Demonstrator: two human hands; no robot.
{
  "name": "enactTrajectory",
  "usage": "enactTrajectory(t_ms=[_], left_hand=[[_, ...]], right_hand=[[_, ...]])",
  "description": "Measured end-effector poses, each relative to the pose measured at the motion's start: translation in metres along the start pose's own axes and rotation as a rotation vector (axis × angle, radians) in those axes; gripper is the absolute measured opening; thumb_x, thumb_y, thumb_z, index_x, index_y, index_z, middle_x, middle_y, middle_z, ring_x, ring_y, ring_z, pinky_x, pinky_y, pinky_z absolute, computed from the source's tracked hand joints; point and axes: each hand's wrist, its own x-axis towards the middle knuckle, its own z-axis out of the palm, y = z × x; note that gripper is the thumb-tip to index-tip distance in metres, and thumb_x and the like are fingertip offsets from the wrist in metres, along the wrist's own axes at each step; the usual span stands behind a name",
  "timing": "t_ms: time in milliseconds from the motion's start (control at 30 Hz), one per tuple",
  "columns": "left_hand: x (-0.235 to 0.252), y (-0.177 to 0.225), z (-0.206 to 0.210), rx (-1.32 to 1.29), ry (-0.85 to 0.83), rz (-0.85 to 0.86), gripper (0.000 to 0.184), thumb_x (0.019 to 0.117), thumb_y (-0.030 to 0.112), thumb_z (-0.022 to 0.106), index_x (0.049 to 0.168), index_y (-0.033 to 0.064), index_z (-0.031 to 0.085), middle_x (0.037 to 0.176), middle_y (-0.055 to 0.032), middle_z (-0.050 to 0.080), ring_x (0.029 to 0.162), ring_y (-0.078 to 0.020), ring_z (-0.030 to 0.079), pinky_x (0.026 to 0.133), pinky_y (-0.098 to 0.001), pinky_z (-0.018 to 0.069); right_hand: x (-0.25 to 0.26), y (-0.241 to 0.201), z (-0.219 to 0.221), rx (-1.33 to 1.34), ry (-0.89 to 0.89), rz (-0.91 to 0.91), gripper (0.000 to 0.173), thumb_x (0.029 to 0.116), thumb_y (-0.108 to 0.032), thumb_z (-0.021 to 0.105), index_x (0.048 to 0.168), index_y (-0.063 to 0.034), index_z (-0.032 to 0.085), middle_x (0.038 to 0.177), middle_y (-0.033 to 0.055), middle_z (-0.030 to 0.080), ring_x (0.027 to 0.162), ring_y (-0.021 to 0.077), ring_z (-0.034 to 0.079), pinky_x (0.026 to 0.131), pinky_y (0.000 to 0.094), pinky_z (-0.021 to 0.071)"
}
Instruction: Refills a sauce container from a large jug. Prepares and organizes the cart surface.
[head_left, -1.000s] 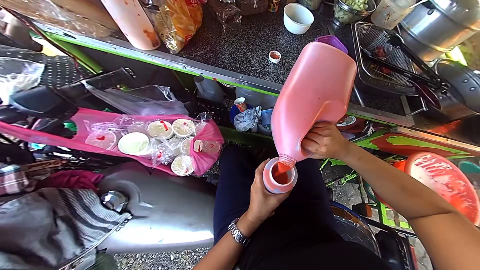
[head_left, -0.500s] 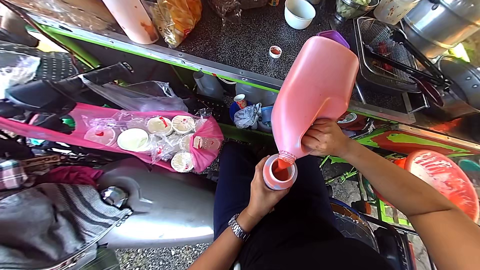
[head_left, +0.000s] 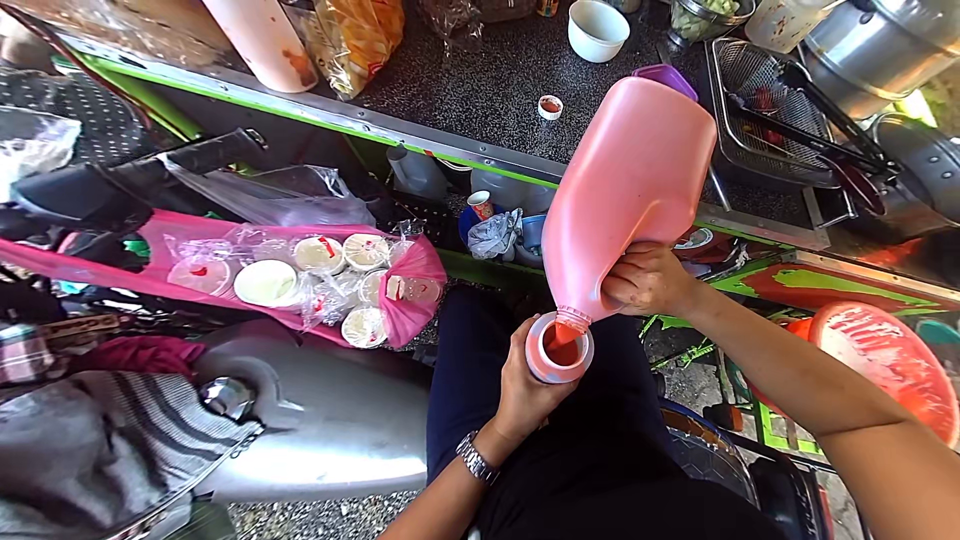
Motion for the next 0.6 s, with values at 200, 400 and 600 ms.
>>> enactTrajectory(t_ms=[200, 400, 600], left_hand=[[0.0004, -0.0001, -0.0001, -0.018, 0.0, 0.004, 0.101, 0.0642, 0.025, 0.095, 0.137, -0.0202, 0.041, 0.13, -0.0262, 0.063, 0.124, -0.0147, 0.062, 0.11, -0.0257, 0.0477], [0.0004, 0.0005, 0.0003, -0.01, 0.002, -0.001, 0.1, 0.0644, 0.027, 0.094, 0.136, -0.0197, 0.042, 0.13, -0.0254, 0.063, 0.124, -0.0136, 0.062, 0.11, -0.0249, 0.0477], [0.0001, 0.0007, -0.0005, -0.004, -0.006, -0.002, 0.1, 0.0651, 0.026, 0.094, 0.137, -0.0196, 0.041, 0.13, -0.026, 0.063, 0.124, -0.0159, 0.062, 0.11, -0.0273, 0.0486]], right_hand=[[-0.0001, 0.0001, 0.0009, -0.004, -0.001, -0.008, 0.025, 0.0903, -0.021, 0.06, 0.069, -0.0081, 0.061, 0.058, 0.0045, 0.057, 0.056, 0.019, 0.059, 0.053, 0.0332, 0.043], [0.0013, -0.0005, 0.0011, -0.007, 0.01, -0.008, 0.024, 0.0897, -0.02, 0.06, 0.069, -0.0079, 0.061, 0.057, 0.0043, 0.056, 0.054, 0.0185, 0.057, 0.053, 0.0328, 0.0413], [0.0007, -0.0011, 0.001, 0.0, 0.009, -0.003, 0.025, 0.0909, -0.02, 0.059, 0.069, -0.0083, 0.06, 0.057, 0.0042, 0.055, 0.054, 0.019, 0.056, 0.053, 0.033, 0.0419]])
